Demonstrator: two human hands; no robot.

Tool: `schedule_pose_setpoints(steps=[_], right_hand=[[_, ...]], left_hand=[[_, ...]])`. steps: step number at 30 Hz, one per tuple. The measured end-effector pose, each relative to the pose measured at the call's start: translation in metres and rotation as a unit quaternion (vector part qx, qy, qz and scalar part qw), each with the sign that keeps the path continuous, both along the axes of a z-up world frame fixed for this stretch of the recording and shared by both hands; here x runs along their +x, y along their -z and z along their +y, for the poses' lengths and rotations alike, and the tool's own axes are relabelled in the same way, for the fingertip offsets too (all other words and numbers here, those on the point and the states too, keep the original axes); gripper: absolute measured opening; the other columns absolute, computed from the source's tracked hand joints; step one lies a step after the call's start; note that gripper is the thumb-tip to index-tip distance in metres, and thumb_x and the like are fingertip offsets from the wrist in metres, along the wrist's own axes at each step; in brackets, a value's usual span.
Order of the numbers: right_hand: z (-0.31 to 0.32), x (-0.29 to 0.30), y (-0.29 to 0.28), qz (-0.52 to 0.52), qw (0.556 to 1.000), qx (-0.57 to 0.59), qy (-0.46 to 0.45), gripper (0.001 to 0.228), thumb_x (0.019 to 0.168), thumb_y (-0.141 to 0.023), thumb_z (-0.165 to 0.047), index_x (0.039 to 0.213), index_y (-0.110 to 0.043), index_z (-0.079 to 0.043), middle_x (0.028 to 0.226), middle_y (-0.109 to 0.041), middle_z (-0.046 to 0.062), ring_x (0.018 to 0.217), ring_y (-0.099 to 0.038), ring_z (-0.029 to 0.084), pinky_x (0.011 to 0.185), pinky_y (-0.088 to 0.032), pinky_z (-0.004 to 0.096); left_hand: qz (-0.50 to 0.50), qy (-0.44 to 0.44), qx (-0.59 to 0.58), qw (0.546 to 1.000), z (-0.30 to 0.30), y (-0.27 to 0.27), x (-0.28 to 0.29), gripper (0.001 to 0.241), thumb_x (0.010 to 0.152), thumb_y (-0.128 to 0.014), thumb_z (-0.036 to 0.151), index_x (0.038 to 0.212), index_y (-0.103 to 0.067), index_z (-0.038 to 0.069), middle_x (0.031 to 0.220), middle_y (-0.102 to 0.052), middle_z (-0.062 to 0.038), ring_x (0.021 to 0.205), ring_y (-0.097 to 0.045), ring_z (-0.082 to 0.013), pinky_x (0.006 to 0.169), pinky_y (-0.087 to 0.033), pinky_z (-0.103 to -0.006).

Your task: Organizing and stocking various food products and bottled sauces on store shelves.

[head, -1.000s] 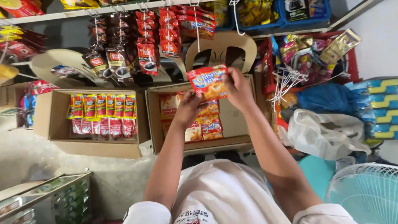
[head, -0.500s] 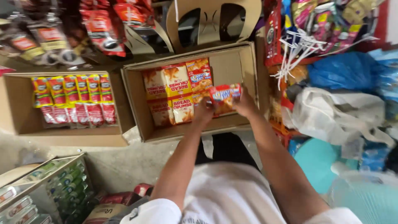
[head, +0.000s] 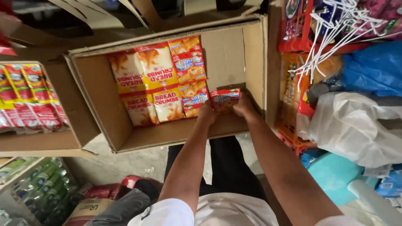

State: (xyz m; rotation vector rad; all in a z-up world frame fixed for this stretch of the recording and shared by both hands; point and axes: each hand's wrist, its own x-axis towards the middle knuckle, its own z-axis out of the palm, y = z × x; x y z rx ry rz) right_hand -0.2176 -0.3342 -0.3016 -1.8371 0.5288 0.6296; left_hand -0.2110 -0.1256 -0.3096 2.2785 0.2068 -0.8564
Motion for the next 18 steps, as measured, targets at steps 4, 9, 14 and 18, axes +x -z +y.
schedule_pose_setpoints(steps=[4, 9, 14, 18], right_hand=[[0.007, 0.003, -0.027, -0.047, 0.999, -0.025, -0.001, 0.037, 0.078, -0.064, 0.0, 0.115, -0.071, -0.003, 0.109, -0.078, 0.018, 0.107, -0.075, 0.033, 0.095, -0.057, 0.042], [0.011, 0.001, -0.028, -0.214, 0.96, -0.174, -0.046, 0.051, 0.074, -0.064, 0.003, 0.125, -0.061, 0.004, 0.114, -0.065, 0.03, 0.11, -0.056, 0.051, 0.098, -0.045, 0.053], [0.015, 0.006, -0.039, -0.119, 0.978, -0.169, -0.037, 0.047, 0.082, -0.074, -0.013, 0.125, -0.061, 0.001, 0.116, -0.068, 0.027, 0.111, -0.063, 0.043, 0.098, -0.05, 0.047], [0.02, 0.009, -0.053, -0.047, 0.999, -0.005, 0.027, 0.051, 0.081, -0.08, -0.027, 0.122, -0.064, -0.002, 0.112, -0.077, 0.021, 0.104, -0.074, 0.031, 0.093, -0.057, 0.04]], left_hand=[[0.001, 0.019, 0.048, 0.999, -0.002, -0.01, 0.008, 0.028, 0.088, -0.066, 0.017, 0.113, -0.065, 0.006, 0.105, -0.073, -0.025, 0.101, -0.071, -0.0427, 0.085, -0.058, -0.0513], [-0.002, -0.012, 0.017, 1.0, 0.001, -0.047, 0.023, 0.024, 0.094, -0.062, 0.015, 0.116, -0.063, 0.007, 0.103, -0.072, -0.028, 0.103, -0.068, -0.0469, 0.085, -0.054, -0.0557], [-0.005, 0.048, 0.011, 0.999, 0.008, -0.004, 0.015, 0.028, 0.088, -0.064, 0.011, 0.115, -0.061, 0.004, 0.104, -0.071, -0.029, 0.102, -0.068, -0.0474, 0.085, -0.055, -0.0547], [-0.013, 0.068, 0.001, 0.998, 0.011, -0.006, 0.011, 0.033, 0.088, -0.066, 0.014, 0.119, -0.059, 0.004, 0.104, -0.071, -0.028, 0.102, -0.068, -0.0473, 0.085, -0.055, -0.0545]])
